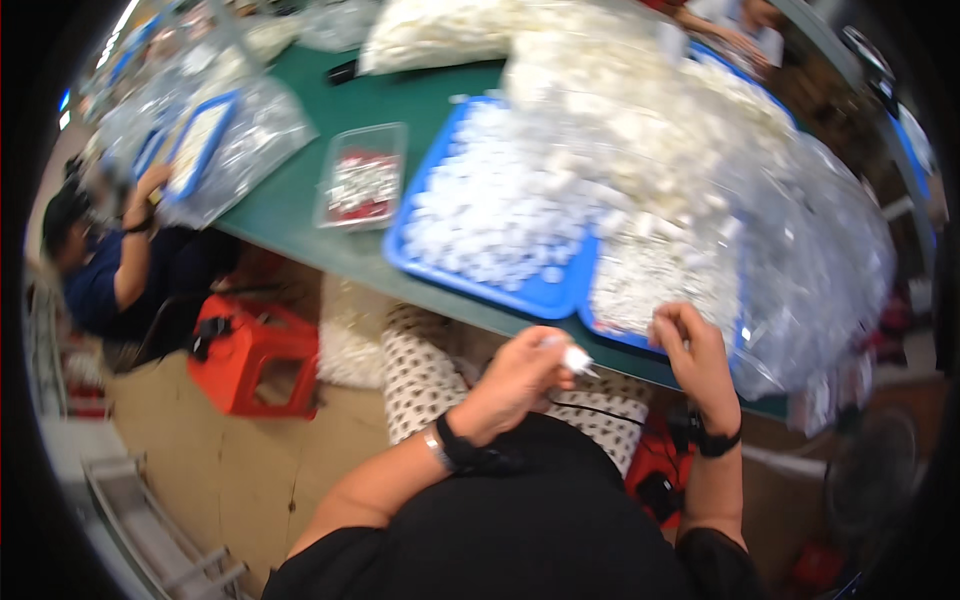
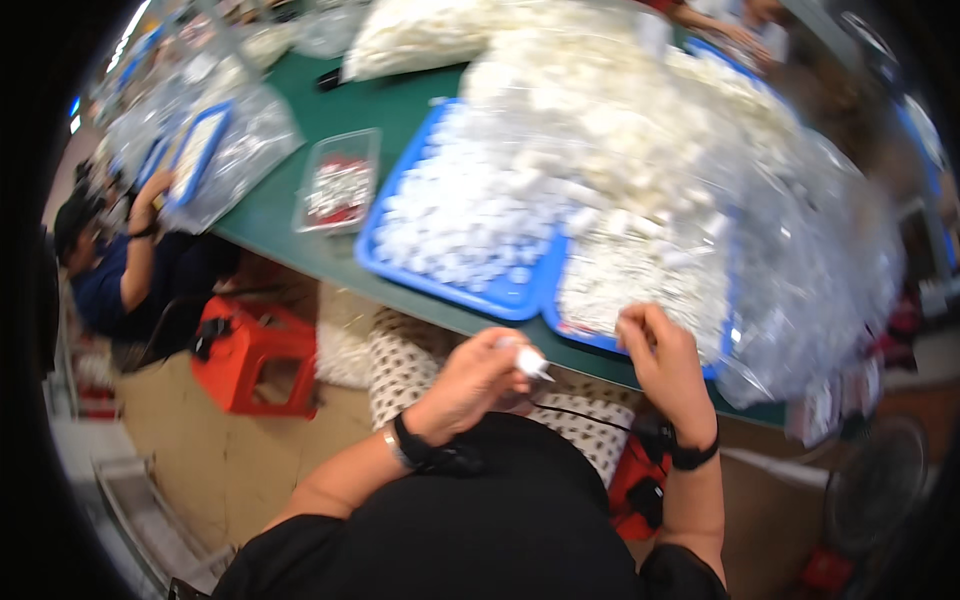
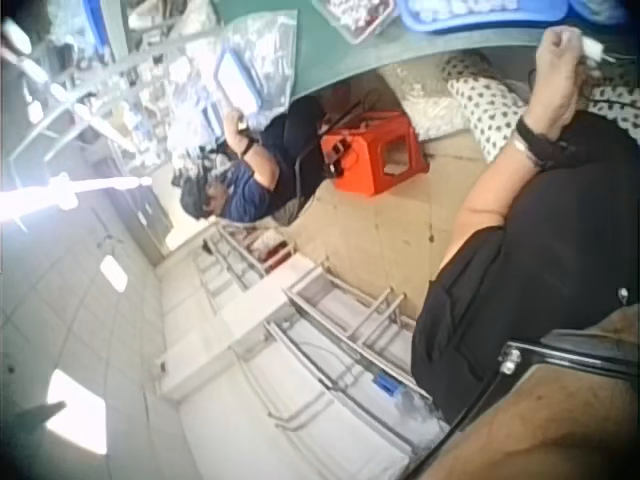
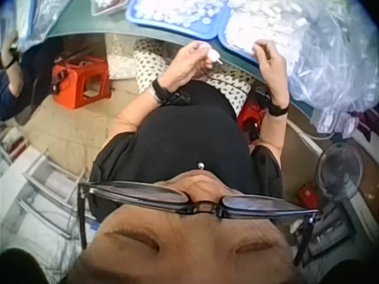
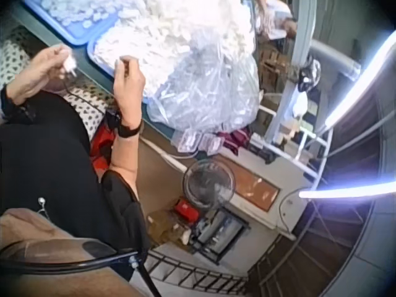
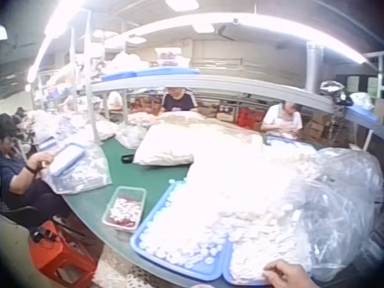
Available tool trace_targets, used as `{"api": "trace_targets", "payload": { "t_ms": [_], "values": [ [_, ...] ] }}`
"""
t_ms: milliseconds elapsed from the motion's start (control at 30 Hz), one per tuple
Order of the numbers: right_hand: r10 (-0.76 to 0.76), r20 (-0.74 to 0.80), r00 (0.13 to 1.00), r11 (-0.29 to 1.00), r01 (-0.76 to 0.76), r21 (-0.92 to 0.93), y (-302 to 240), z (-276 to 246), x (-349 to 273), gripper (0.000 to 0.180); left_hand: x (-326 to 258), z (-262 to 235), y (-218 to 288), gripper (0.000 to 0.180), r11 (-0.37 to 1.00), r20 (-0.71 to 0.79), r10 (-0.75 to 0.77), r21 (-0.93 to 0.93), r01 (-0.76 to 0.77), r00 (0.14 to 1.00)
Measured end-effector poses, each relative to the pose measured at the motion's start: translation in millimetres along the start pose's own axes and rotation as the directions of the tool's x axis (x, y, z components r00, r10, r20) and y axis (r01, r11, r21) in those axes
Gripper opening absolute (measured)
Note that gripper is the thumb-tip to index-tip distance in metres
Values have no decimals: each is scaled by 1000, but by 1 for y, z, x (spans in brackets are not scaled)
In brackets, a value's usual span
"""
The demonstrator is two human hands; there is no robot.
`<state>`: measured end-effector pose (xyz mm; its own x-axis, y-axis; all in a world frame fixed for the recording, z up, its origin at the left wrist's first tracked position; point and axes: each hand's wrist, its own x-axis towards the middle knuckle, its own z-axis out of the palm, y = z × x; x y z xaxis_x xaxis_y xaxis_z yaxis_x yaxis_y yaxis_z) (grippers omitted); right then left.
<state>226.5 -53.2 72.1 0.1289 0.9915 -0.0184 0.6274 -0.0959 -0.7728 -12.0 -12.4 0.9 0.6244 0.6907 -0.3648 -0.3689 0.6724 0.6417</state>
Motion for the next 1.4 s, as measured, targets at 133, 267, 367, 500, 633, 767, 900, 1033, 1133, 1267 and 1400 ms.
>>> {"api": "trace_targets", "payload": {
  "t_ms": [133,267,367,500,633,767,900,1033,1133,1267,1400],
  "values": [
    [-147,-300,943,851,-33,-524,42,-60,10,13,0,1,6,18,977,203,-84,-174,121,976],
    [-207,-290,934,795,-12,-606,73,-84,26,16,4,8,4,16,979,215,-156,-95,180,964],
    [-340,-270,901,733,74,-676,76,-81,52,20,3,11,4,20,982,219,-175,-25,185,960],
    [-414,-82,907,593,200,-780,93,-78,75,30,2,9,0,31,986,272,-139,-56,160,952],
    [-394,-112,912,647,189,-739,105,-80,72,32,5,-4,-3,25,989,250,-106,-69,127,962],
    [-294,-236,926,804,106,-585,82,-80,62,23,12,-10,1,19,991,161,24,-133,-2,987],
    [-292,-92,952,937,266,-228,5,-19,11,15,17,-4,8,18,986,97,109,-137,-95,989],
    [-337,136,932,932,351,-95,-27,33,-11,15,21,5,-6,19,977,67,197,-99,-190,978],
    [-311,70,948,949,314,-31,-20,56,-18,16,12,16,0,18,961,5,237,144,-235,971],
    [-243,-35,969,966,245,81,-19,80,-24,17,8,15,-11,16,727,38,586,416,-546,810],
    [-207,-35,978,975,210,77,-17,85,-25,18,2,13,-11,18,629,107,625,517,-581,773]
  ]
}}
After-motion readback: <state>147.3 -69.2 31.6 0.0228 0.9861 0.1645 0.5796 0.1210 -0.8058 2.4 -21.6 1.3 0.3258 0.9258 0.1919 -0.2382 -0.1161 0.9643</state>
